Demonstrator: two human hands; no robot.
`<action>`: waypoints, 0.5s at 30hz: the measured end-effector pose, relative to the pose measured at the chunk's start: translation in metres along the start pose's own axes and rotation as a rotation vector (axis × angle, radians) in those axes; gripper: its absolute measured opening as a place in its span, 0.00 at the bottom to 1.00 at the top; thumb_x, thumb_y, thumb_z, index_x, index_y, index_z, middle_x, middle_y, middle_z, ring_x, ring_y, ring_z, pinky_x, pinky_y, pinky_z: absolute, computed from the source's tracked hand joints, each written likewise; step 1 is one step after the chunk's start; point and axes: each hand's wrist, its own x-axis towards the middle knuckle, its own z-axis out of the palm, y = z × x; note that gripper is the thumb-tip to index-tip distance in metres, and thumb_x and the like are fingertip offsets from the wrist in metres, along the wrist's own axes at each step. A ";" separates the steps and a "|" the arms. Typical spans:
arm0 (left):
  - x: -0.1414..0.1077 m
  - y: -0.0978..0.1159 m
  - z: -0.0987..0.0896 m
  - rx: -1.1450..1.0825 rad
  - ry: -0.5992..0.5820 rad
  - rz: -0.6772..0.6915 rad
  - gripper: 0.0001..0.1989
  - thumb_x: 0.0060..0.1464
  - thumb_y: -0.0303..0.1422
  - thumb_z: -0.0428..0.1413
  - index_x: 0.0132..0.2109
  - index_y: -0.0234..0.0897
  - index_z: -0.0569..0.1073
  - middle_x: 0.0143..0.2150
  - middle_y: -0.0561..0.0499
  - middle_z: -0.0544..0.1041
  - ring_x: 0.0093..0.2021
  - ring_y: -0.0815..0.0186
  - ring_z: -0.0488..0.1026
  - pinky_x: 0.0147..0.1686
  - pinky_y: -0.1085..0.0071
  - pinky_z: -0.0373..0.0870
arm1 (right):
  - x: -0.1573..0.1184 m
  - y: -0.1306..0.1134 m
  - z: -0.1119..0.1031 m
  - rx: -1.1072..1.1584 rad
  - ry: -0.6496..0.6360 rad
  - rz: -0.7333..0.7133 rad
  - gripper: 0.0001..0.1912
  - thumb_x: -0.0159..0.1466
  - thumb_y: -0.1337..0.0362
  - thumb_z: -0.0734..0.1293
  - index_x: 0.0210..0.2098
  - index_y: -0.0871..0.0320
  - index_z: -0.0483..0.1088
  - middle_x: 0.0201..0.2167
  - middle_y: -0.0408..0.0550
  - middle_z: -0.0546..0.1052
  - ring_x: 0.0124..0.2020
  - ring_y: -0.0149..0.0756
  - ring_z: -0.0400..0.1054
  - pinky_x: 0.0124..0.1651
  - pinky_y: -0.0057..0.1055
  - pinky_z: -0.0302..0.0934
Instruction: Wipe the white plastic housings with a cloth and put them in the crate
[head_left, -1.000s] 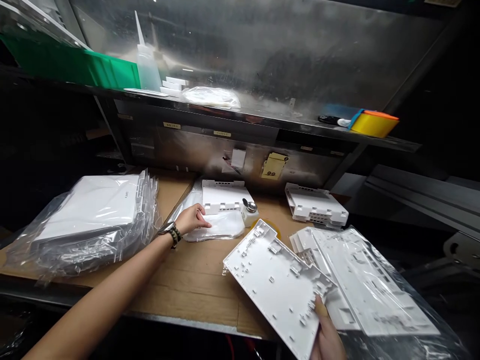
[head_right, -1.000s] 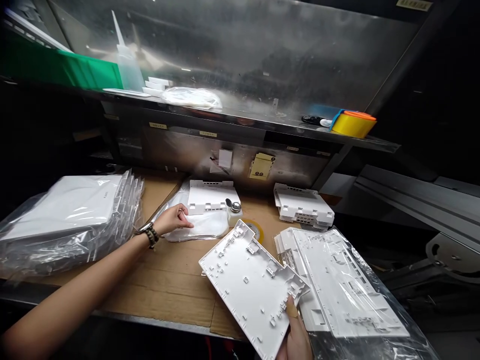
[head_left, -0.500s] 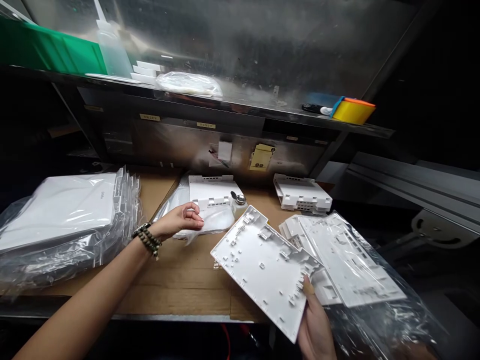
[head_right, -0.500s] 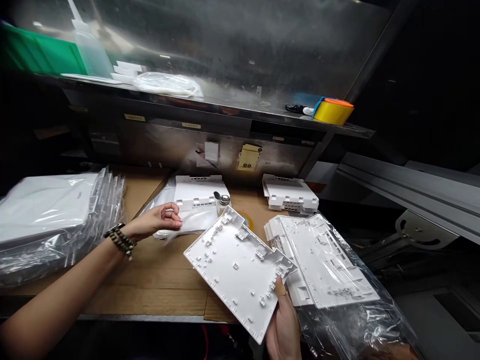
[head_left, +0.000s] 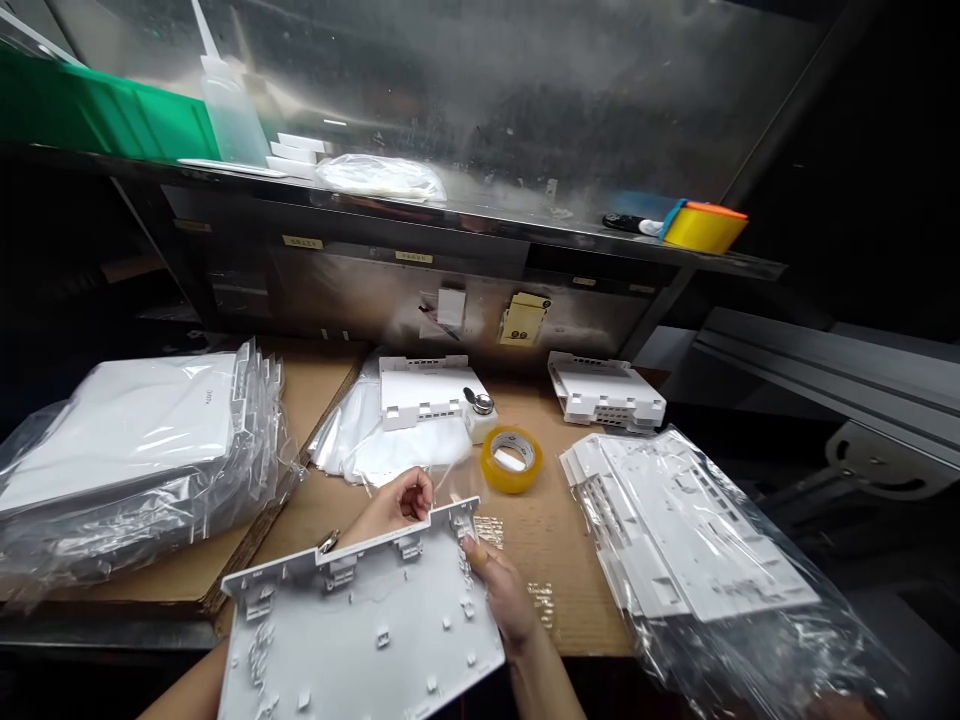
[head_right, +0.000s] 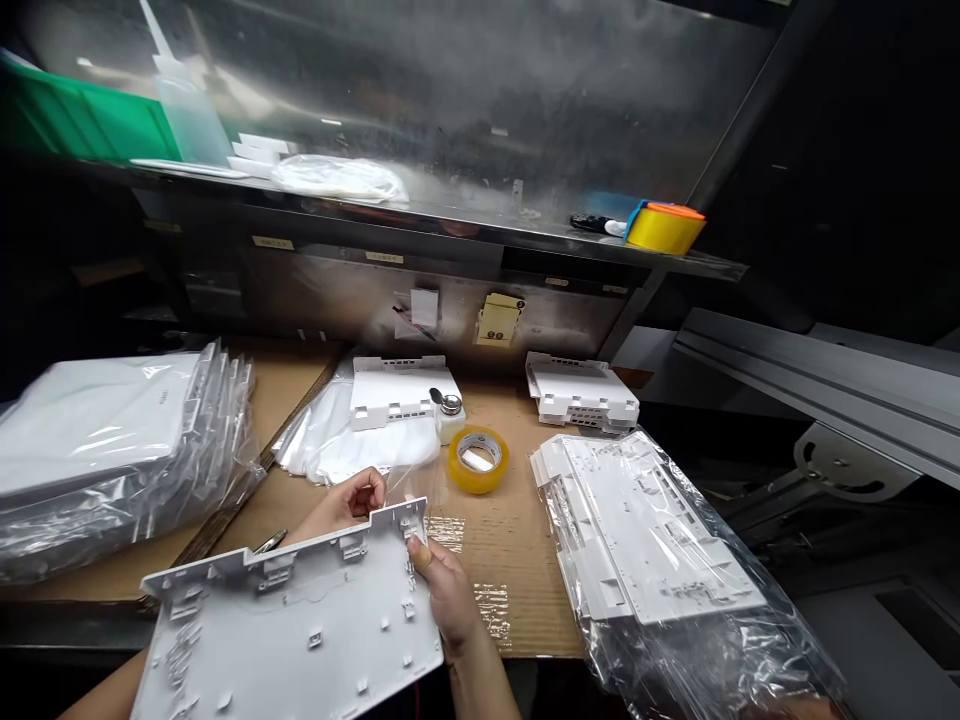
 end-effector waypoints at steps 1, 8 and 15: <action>0.000 -0.003 -0.006 0.048 0.020 0.023 0.17 0.56 0.43 0.65 0.36 0.38 0.67 0.31 0.57 0.68 0.28 0.69 0.68 0.28 0.70 0.69 | 0.002 -0.002 -0.004 0.007 0.003 0.002 0.26 0.57 0.47 0.77 0.45 0.61 0.81 0.36 0.53 0.85 0.45 0.52 0.79 0.52 0.46 0.71; 0.003 0.017 -0.044 0.565 0.264 0.189 0.19 0.68 0.35 0.50 0.32 0.41 0.82 0.64 0.45 0.72 0.40 0.61 0.68 0.46 0.57 0.70 | -0.014 -0.014 -0.043 0.053 0.073 0.015 0.30 0.59 0.43 0.74 0.51 0.59 0.79 0.45 0.56 0.84 0.53 0.55 0.77 0.58 0.52 0.68; 0.016 0.044 -0.021 0.811 0.071 0.226 0.24 0.57 0.16 0.50 0.50 0.45 0.82 0.65 0.50 0.75 0.47 0.53 0.74 0.50 0.51 0.73 | -0.073 -0.012 -0.076 -0.383 0.135 -0.398 0.39 0.60 0.37 0.69 0.67 0.43 0.67 0.61 0.51 0.76 0.63 0.63 0.69 0.59 0.67 0.66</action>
